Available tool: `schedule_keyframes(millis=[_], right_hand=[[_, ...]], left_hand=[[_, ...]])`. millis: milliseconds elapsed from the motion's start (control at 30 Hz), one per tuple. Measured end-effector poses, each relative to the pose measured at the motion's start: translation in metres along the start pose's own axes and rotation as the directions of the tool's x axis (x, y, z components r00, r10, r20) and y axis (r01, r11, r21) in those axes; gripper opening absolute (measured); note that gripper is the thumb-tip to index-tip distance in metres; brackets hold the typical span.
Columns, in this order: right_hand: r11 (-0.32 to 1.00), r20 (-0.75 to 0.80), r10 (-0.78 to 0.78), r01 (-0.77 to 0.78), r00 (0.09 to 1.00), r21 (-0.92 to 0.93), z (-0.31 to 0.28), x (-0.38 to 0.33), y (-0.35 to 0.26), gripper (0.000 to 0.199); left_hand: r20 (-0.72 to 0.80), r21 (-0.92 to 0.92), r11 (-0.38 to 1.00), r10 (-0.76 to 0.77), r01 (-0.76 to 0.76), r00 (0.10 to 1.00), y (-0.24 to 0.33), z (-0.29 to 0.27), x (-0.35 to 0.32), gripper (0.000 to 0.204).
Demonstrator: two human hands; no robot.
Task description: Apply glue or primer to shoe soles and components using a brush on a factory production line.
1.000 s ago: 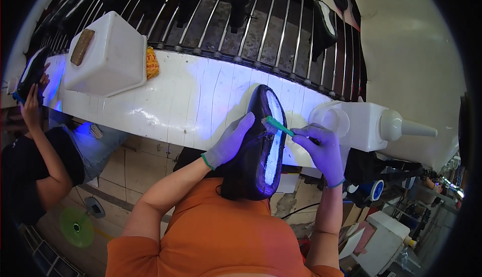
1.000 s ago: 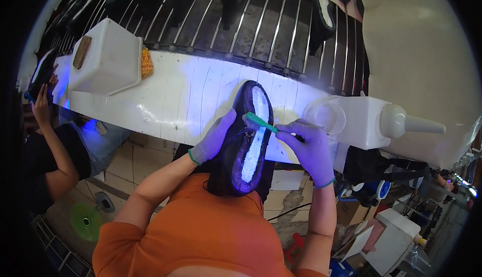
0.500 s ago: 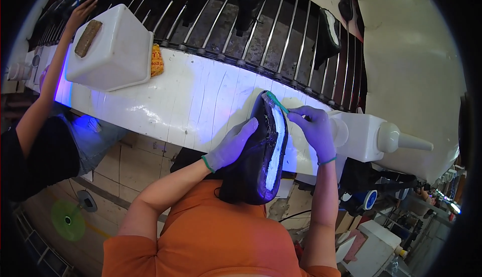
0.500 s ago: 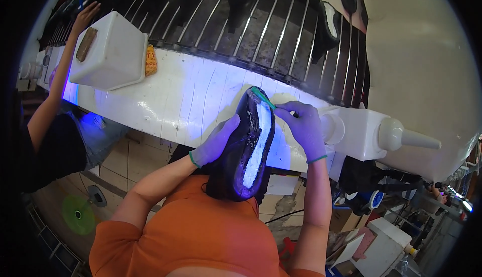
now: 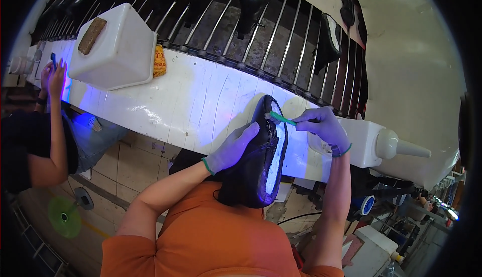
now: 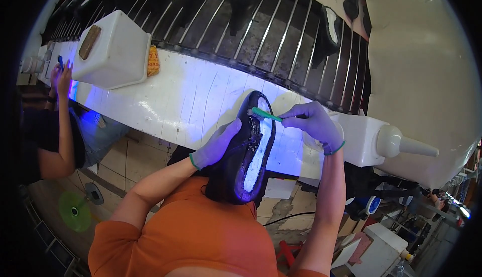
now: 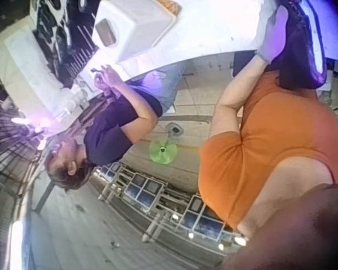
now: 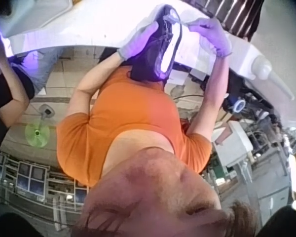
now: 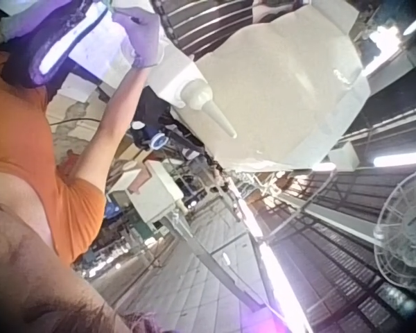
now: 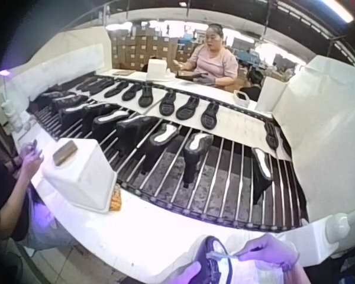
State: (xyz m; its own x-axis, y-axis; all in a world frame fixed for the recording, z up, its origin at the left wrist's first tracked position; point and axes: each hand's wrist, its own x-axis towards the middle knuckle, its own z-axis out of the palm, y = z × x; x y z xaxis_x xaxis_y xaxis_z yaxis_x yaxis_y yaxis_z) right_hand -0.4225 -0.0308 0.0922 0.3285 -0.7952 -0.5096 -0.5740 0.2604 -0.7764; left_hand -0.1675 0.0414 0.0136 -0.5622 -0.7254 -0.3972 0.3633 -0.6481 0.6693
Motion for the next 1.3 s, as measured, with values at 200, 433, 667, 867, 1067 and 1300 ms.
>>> schedule_keyframes(millis=[200,433,667,867,1067,1300], right_hand=[[0.998,-0.179,-0.062,0.055,0.982,-0.039,0.010,0.028,0.012,0.015],[0.997,-0.086,-0.049,0.043,0.995,-0.065,0.002,0.019,0.006,0.015],[0.999,0.057,-0.019,0.022,0.998,-0.047,-0.001,0.000,-0.006,0.018],[0.994,0.117,-0.069,0.059,0.991,0.093,0.001,-0.016,-0.001,0.018],[0.996,0.088,-0.076,0.080,0.993,-0.044,0.004,-0.041,-0.001,0.018],[0.995,-0.192,-0.104,0.103,0.976,-0.017,0.017,-0.014,0.008,0.017]], left_hand=[[-0.008,-0.051,0.999,0.003,-0.003,1.000,0.002,0.003,-0.002,0.055],[0.015,-0.035,0.999,-0.014,0.015,1.000,0.004,0.002,-0.003,0.053],[0.010,-0.039,0.999,-0.014,0.014,1.000,0.003,0.002,-0.002,0.053],[0.022,-0.038,0.999,-0.004,0.005,1.000,0.003,0.003,-0.001,0.055],[0.002,0.009,1.000,-0.013,0.013,1.000,0.002,0.005,-0.001,0.053],[0.008,-0.065,0.998,0.009,-0.008,1.000,-0.003,0.003,0.003,0.053]])
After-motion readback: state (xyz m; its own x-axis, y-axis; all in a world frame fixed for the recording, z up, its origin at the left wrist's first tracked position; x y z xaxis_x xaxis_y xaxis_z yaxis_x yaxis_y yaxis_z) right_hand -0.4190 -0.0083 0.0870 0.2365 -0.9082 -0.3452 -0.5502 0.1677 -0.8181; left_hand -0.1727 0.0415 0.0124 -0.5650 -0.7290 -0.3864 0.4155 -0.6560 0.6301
